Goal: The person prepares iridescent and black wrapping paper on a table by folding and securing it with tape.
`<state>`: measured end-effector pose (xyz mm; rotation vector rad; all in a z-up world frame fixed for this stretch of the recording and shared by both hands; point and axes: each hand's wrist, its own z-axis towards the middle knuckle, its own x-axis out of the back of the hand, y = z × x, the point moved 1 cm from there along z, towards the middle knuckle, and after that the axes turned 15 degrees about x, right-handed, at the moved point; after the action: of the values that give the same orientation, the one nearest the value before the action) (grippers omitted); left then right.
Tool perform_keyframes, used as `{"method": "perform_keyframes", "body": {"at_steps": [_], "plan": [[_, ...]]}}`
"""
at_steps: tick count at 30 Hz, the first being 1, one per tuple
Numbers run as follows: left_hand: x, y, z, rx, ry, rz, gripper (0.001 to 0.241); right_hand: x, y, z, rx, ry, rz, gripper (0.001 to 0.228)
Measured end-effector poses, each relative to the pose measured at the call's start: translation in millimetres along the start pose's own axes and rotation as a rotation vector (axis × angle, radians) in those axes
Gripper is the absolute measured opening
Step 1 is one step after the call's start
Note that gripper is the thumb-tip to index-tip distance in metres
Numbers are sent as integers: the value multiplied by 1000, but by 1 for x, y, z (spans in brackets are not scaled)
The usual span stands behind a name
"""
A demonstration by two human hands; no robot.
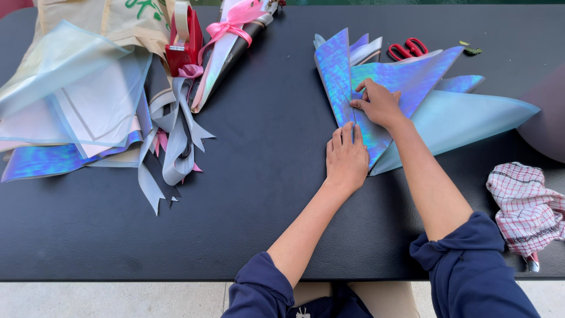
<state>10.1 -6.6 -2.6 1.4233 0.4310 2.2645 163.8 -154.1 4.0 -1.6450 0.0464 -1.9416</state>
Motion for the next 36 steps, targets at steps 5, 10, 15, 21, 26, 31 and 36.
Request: {"method": "perform_keyframes", "body": {"at_steps": [5, 10, 15, 21, 26, 31, 36], "plan": [[0, -1, 0, -19, 16, 3, 49, -13, 8, 4, -36, 86, -46, 18], [-1, 0, 1, -24, 42, 7, 49, -14, 1, -1, -52, 107, -67, 19], [-1, 1, 1, -25, 47, 10, 48, 22, -48, -15, -78, 21, 53, 28], [6, 0, 1, -21, -1, -12, 47, 28, -43, -8, -169, 4, 183, 20], [3, 1, 0, -22, 25, 8, 48, 50, -56, -13, -176, 71, 336, 20], [-3, 0, 0, -15, 19, 5, 49, 41, -55, -10, -122, 94, 502, 25], [-2, -1, 0, -13, 1, -6, 51, 25, -32, -5, -87, 139, 715, 30]]}}
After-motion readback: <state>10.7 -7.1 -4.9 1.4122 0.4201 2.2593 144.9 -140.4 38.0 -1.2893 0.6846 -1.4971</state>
